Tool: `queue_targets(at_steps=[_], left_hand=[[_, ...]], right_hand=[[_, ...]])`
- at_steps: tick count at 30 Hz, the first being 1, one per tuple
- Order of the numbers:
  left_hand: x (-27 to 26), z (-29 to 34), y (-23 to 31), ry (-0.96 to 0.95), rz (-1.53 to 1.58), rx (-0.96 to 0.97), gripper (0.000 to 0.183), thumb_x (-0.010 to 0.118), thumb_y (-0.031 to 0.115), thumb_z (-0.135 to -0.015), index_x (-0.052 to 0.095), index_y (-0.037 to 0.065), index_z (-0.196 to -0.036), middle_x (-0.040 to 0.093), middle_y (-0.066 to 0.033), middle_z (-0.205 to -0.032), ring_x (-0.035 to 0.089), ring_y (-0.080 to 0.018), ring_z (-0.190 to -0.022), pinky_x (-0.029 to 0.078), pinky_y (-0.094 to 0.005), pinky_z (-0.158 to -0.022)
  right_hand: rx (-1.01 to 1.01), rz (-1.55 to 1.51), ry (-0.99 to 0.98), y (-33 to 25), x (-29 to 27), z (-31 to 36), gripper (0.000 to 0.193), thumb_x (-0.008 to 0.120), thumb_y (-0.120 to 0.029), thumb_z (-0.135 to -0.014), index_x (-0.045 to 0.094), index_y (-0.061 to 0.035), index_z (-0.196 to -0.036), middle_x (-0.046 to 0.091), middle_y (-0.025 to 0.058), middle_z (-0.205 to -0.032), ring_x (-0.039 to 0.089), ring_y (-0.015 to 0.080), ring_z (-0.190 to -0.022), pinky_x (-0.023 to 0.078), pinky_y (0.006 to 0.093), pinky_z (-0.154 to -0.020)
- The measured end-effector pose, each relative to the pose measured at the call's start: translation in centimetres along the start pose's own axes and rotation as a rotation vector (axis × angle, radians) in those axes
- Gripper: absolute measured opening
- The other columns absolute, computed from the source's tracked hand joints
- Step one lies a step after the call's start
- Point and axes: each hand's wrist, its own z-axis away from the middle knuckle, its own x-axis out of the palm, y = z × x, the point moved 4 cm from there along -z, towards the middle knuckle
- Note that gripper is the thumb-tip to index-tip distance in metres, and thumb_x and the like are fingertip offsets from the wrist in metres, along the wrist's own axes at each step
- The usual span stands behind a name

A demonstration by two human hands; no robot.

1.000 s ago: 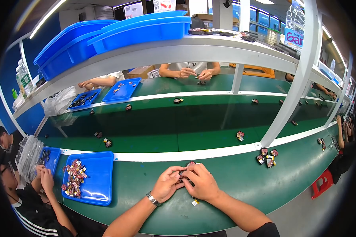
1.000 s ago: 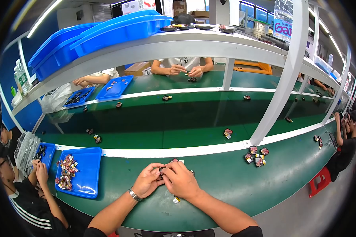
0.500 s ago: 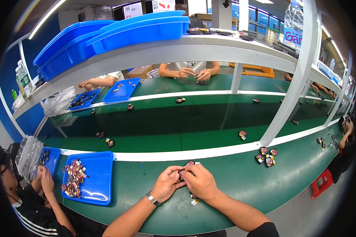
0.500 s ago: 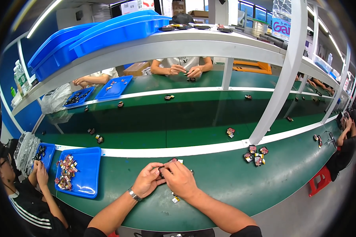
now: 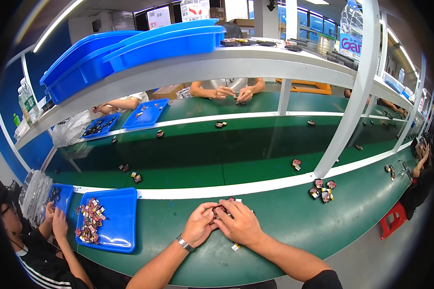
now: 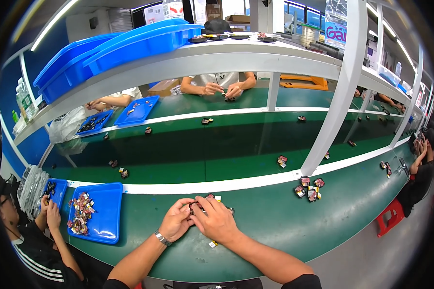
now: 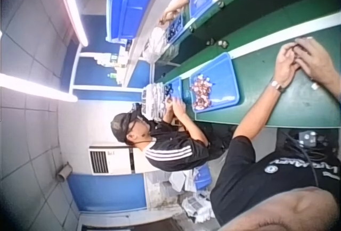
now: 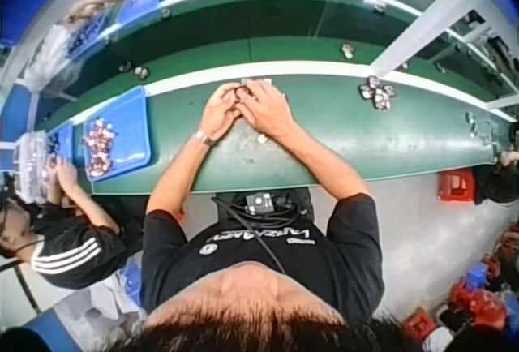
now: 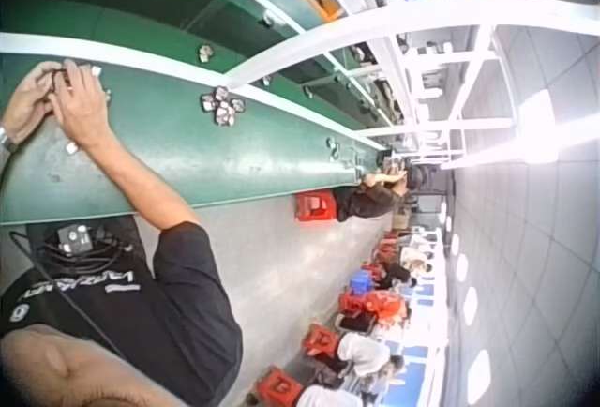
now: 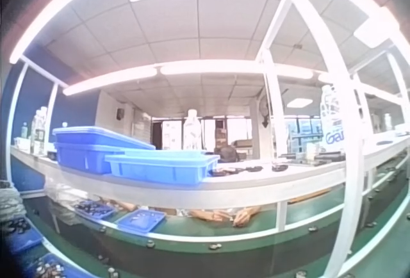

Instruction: Assembling small electronic components on a factory conveyor belt.

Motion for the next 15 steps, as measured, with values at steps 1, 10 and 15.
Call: queue_targets(at_steps=[1, 10, 15], left_hand=[[-0.2, 0.0, 0.0, -0.006, 0.007, 0.001, 0.031, 0.056, 0.012, -0.098, 0.047, 0.006, -0.127, 0.06, -0.0105, -0.124, 0.059, -0.0217, -0.113, 0.05, -0.0434, -0.096], [0.1, 0.0, 0.6, 0.036, -0.103, 0.071, 0.03, 0.052, 0.007, -0.099, 0.051, 0.0, -0.129, 0.061, -0.0105, -0.122, 0.061, -0.0188, -0.11, 0.053, -0.0358, -0.092], [1.3, 0.3, 1.5, 0.135, -0.322, 0.126, 0.034, 0.054, 0.005, -0.098, 0.054, -0.002, -0.132, 0.063, -0.0108, -0.12, 0.062, -0.0171, -0.107, 0.056, -0.0329, -0.087]], right_hand=[[0.003, -0.014, -0.049, 0.0, 0.1, 0.3, 0.029, 0.075, -0.015, -0.076, 0.068, -0.0049, -0.102, 0.061, 0.0117, -0.114, 0.06, 0.0293, -0.096, 0.053, 0.0384, -0.081], [0.024, -0.062, -0.068, 0.1, 0.6, 0.4, 0.039, 0.075, -0.013, -0.075, 0.064, -0.0002, -0.11, 0.059, 0.0133, -0.119, 0.06, 0.0291, -0.099, 0.052, 0.0395, -0.09], [-0.043, -0.017, -0.015, 0.1, 0.2, 0.2, 0.038, 0.074, -0.011, -0.076, 0.064, 0.0008, -0.11, 0.06, 0.0124, -0.116, 0.06, 0.0281, -0.097, 0.052, 0.038, -0.089]])
